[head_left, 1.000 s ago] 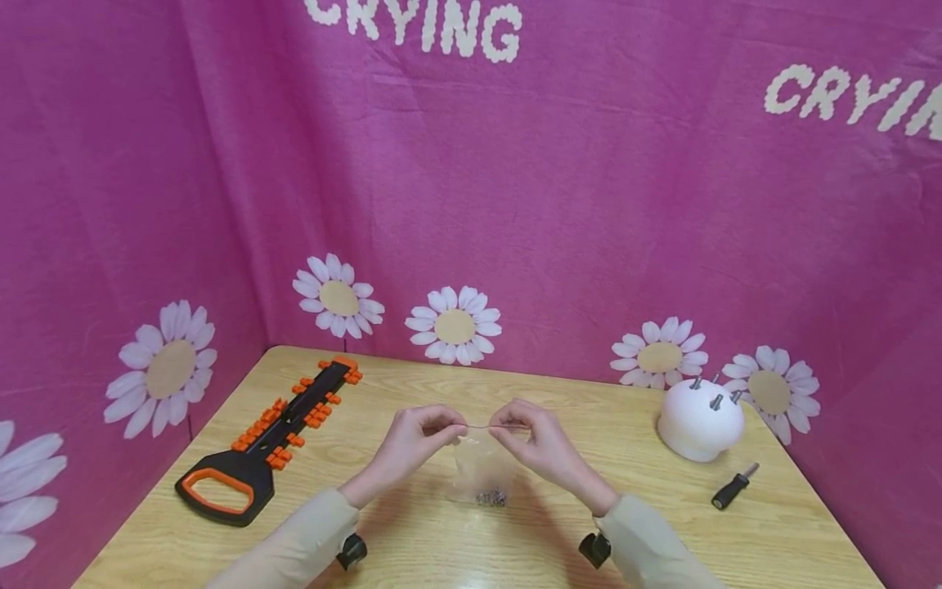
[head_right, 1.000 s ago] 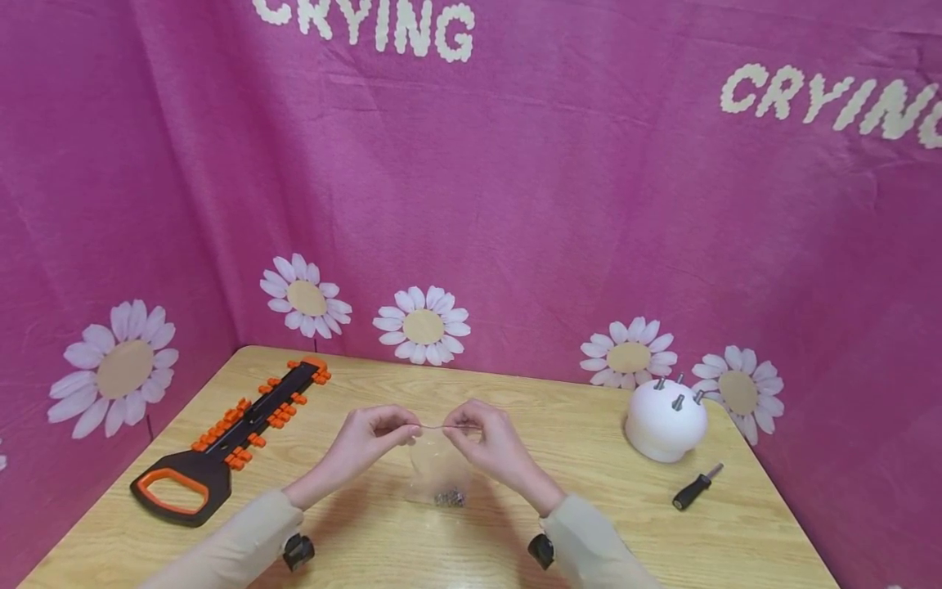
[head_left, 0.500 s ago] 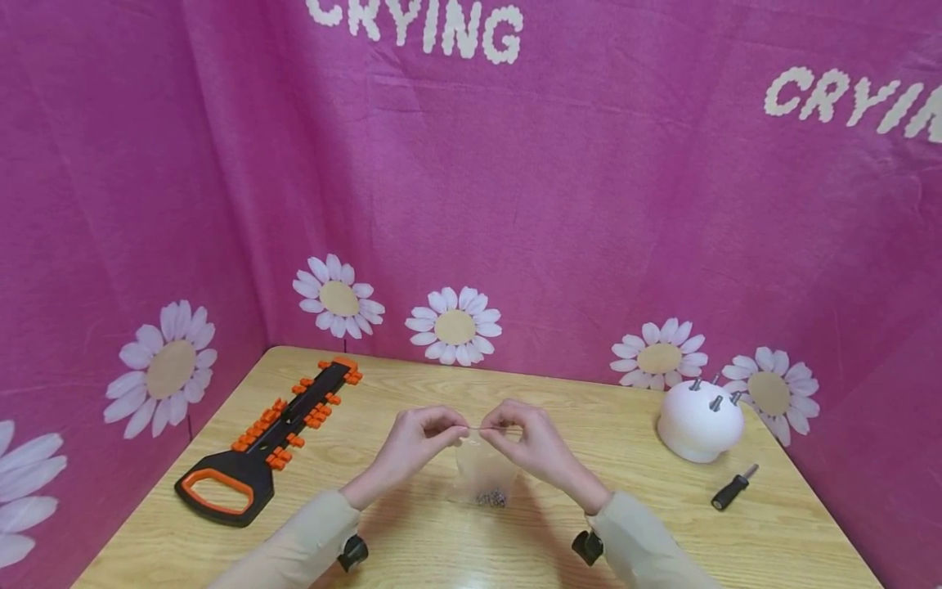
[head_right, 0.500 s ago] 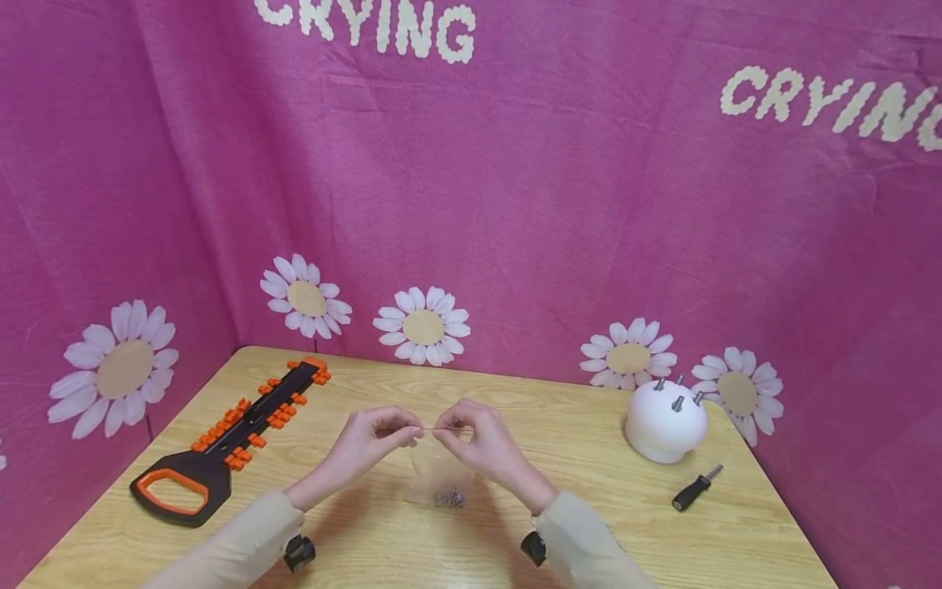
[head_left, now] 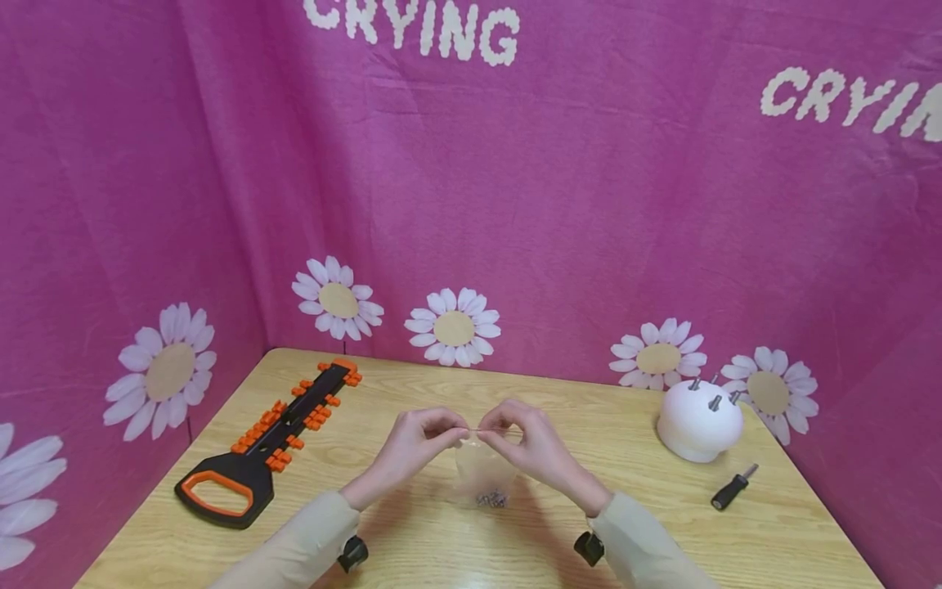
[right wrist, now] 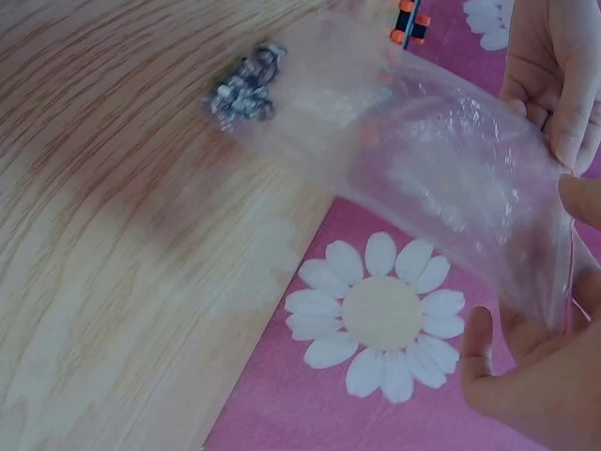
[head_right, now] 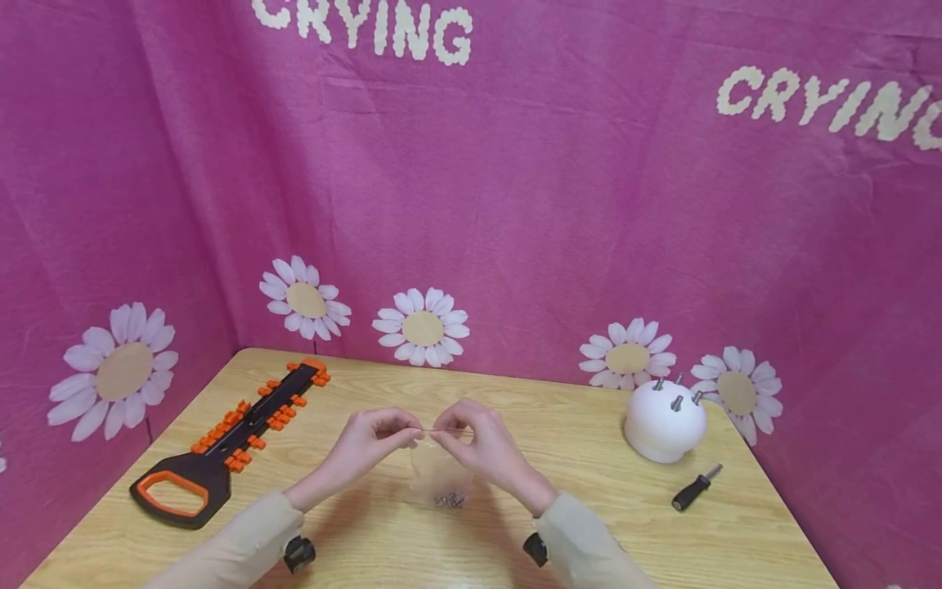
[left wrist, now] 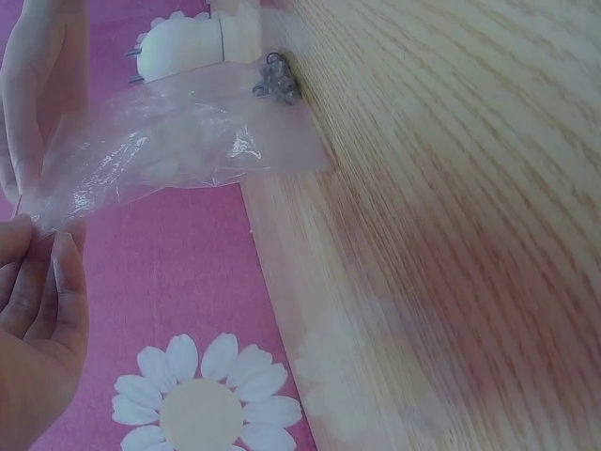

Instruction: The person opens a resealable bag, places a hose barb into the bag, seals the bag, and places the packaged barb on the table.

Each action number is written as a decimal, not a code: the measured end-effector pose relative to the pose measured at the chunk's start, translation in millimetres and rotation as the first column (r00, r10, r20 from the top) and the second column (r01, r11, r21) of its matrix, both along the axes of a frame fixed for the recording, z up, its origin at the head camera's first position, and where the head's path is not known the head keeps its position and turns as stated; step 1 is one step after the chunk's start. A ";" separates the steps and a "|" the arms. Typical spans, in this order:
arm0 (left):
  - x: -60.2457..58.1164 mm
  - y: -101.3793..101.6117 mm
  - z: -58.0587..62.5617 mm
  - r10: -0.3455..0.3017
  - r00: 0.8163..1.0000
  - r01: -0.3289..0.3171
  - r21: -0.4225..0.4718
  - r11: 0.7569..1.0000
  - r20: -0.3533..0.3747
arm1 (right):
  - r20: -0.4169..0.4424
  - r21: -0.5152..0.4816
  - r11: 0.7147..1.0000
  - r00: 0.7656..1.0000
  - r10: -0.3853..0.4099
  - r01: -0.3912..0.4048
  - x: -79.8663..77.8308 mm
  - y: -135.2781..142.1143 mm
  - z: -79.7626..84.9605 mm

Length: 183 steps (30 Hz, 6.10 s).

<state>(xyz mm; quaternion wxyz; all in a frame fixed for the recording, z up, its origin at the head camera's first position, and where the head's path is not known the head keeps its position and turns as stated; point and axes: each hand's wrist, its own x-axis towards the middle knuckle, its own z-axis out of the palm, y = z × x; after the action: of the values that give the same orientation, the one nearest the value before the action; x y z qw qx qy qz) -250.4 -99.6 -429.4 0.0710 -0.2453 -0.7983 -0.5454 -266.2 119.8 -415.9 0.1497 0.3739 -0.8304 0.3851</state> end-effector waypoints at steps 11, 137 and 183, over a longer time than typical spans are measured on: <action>-1.3 0.9 -0.2 0.012 1.000 -0.012 -0.022 1.000 0.017 | -0.101 0.029 0.999 0.994 0.047 -0.044 -1.3 7.7 -2.2; -74.8 -46.5 -38.7 0.270 0.960 -0.180 -0.563 0.807 0.080 | 0.151 0.283 0.937 0.955 -0.254 0.204 -58.8 -44.7 -65.1; -46.1 -63.3 -41.3 -0.111 0.990 0.014 -0.733 0.680 -0.084 | 0.065 0.312 0.920 0.960 -0.271 0.239 -59.1 -44.7 -65.8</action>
<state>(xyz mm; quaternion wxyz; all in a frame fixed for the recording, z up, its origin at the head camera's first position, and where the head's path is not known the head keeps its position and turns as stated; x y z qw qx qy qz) -296.5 -162.9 -470.7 -0.0031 -0.3130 -0.9348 -0.1680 -325.3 75.1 -481.7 0.0954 0.2598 -0.9276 0.2507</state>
